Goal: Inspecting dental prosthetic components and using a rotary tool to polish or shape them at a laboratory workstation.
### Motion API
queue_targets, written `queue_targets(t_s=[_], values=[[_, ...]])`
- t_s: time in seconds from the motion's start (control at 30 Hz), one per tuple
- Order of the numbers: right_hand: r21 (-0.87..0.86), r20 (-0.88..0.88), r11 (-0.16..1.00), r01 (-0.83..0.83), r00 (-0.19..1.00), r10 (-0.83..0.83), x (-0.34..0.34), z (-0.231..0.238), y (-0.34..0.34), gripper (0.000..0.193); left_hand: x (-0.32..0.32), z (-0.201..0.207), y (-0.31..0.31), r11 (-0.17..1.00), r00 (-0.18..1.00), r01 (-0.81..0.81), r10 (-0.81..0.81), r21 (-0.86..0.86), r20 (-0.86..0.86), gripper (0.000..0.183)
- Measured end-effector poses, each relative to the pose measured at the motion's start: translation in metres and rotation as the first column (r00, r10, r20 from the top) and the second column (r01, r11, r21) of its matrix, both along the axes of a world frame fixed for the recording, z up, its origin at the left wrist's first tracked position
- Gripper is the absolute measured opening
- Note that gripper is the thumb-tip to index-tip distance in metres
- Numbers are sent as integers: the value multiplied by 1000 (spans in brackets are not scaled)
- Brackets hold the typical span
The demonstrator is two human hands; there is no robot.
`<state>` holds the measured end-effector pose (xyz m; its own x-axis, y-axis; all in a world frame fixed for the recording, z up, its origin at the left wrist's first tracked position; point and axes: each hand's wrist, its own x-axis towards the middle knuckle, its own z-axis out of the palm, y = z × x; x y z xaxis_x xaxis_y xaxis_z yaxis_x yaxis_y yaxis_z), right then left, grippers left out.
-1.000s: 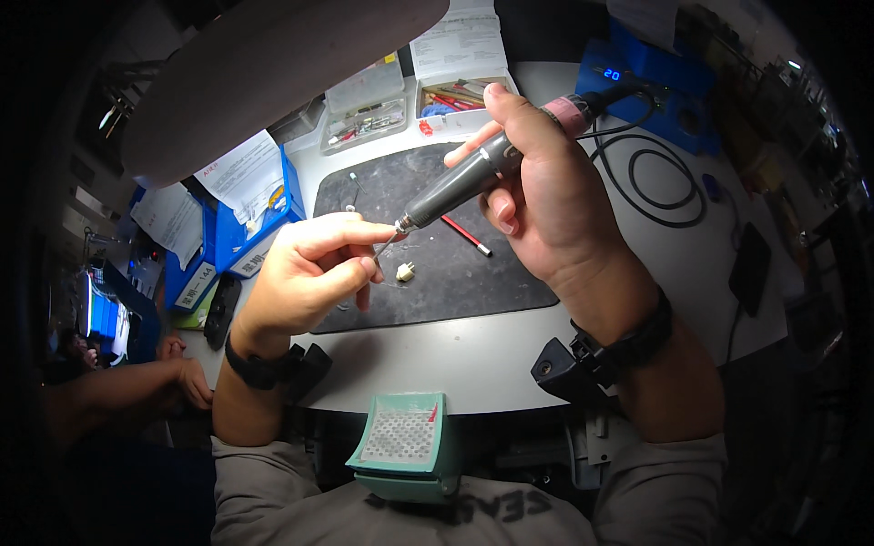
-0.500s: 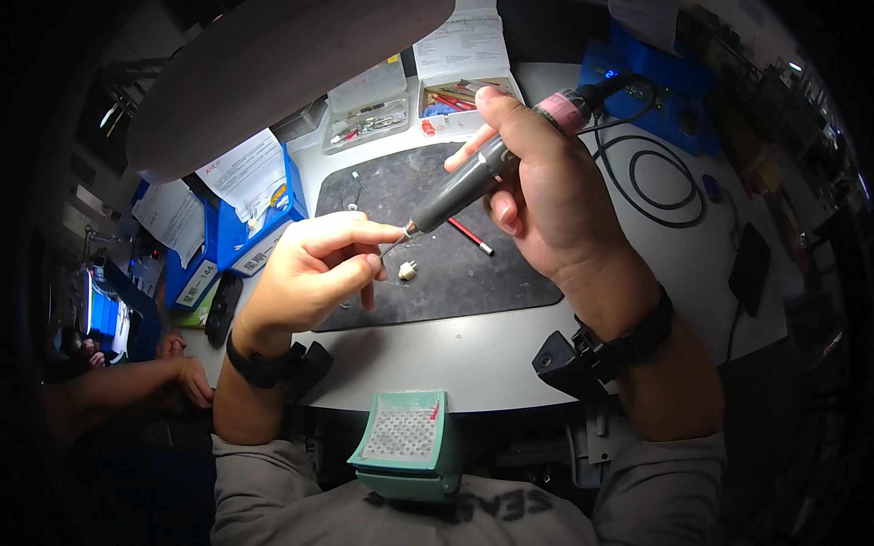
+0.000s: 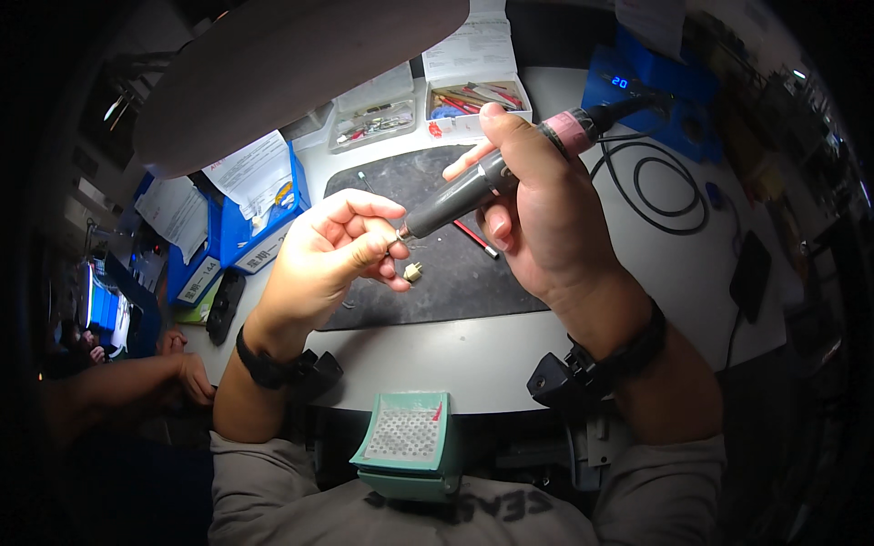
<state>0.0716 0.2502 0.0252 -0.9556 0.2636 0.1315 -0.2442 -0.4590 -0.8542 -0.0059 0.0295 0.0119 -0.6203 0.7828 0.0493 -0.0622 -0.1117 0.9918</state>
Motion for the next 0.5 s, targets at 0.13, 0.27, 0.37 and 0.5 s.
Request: queue_targets(t_s=[0.13, 0.27, 0.37, 0.5], values=[[-29, -29, 999, 46, 998, -47, 2, -2, -14, 38, 4, -1, 2, 997, 993, 69, -71, 31, 93, 32], [10, -33, 998, 59, 998, -58, 3, -10, -31, 38, 19, -3, 10, 998, 999, -12, 9, 64, 52, 26], [-127, -6, 991, 48, 999, -49, 3, -13, -38, 37, 19, -9, 14, 954, 710, -298, 251, 42, -657, 29], [-162, 33, 986, 28, 999, -23, 8, -15, -40, 39, 23, 0, 9, 934, 617, -355, 200, -43, -761, 27]])
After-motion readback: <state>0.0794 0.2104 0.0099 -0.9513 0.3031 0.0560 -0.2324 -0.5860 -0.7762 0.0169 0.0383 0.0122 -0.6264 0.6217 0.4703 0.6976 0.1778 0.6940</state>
